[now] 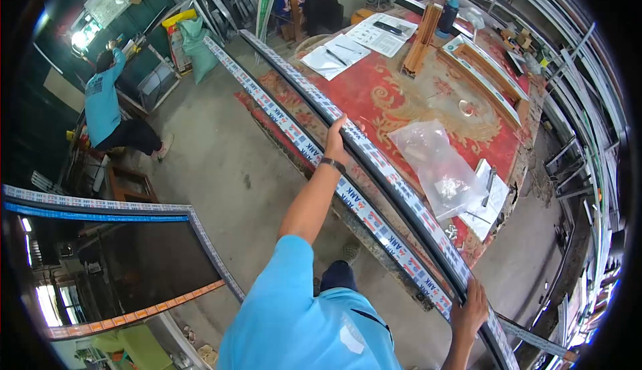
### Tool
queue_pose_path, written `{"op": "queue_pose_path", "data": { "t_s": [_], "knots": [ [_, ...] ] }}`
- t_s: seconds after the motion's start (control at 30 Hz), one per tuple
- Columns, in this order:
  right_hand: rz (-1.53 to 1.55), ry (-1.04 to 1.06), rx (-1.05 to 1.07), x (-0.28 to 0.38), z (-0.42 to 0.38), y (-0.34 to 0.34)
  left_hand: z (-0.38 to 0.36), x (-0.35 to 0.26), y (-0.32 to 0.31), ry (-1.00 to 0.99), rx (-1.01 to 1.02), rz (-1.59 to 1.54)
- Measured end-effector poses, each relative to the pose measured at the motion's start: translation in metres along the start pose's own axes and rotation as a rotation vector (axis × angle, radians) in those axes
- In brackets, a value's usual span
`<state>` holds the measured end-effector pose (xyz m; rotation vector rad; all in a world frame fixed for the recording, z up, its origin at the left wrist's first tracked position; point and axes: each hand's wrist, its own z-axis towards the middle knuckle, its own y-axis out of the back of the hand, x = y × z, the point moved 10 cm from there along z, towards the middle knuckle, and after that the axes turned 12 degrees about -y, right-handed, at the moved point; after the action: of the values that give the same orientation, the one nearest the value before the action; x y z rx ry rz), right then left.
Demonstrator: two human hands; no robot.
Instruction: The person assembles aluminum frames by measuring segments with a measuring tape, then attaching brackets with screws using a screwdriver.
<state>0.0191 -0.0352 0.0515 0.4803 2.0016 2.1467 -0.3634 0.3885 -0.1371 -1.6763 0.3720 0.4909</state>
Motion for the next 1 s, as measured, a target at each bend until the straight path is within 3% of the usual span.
{"op": "queue_pose_path", "data": {
  "t_s": [0.03, 0.1, 0.23, 0.3, 0.37, 0.43, 0.6, 0.63, 0.67, 0.7, 0.77, 0.83, 0.9, 0.97, 1.0],
  "knots": [
    [-0.014, 0.033, -0.057, -0.010, -0.026, 0.010, -0.032, -0.003, -0.012, 0.043, -0.071, -0.029],
    [0.008, -0.072, -0.067, -0.025, -0.068, 0.028, -0.072, 0.000, -0.027, 0.089, 0.002, -0.069],
    [0.132, -0.261, 0.008, -0.053, -0.145, 0.018, -0.149, -0.017, -0.079, 0.102, 0.285, -0.056],
    [0.140, -0.225, 0.026, -0.067, -0.192, -0.015, -0.176, -0.024, -0.086, 0.108, 0.272, 0.001],
    [0.357, -0.239, 0.116, -0.077, -0.228, -0.062, -0.212, -0.038, -0.107, 0.111, 0.361, 0.105],
    [0.488, -0.215, 0.069, -0.087, -0.263, -0.124, -0.238, -0.043, -0.118, 0.096, 0.396, 0.212],
    [0.651, -0.212, 0.142, -0.055, -0.286, -0.266, -0.303, -0.057, -0.203, -0.059, 0.676, 0.388],
    [0.739, -0.240, 0.267, -0.045, -0.282, -0.288, -0.316, -0.062, -0.223, -0.107, 0.734, 0.435],
    [0.637, -0.104, 0.309, -0.029, -0.277, -0.306, -0.335, -0.068, -0.248, -0.135, 0.800, 0.468],
    [0.628, -0.045, 0.412, -0.005, -0.267, -0.285, -0.351, -0.074, -0.266, -0.168, 0.866, 0.508],
    [0.690, 0.131, 0.218, 0.025, -0.247, -0.212, -0.364, -0.076, -0.292, -0.335, 1.015, 0.625],
    [0.866, -0.098, 0.275, 0.023, -0.220, -0.145, -0.387, -0.071, -0.310, -0.347, 1.128, 0.709],
    [1.288, -0.168, 0.209, 0.002, -0.199, -0.087, -0.418, -0.081, -0.323, -0.459, 1.175, 0.883],
    [1.331, -0.059, 0.027, -0.014, -0.179, -0.014, -0.432, -0.073, -0.318, -0.614, 1.225, 1.001],
    [1.379, 0.017, -0.055, -0.013, -0.173, 0.026, -0.451, -0.068, -0.318, -0.532, 1.344, 1.050]
  ]
}}
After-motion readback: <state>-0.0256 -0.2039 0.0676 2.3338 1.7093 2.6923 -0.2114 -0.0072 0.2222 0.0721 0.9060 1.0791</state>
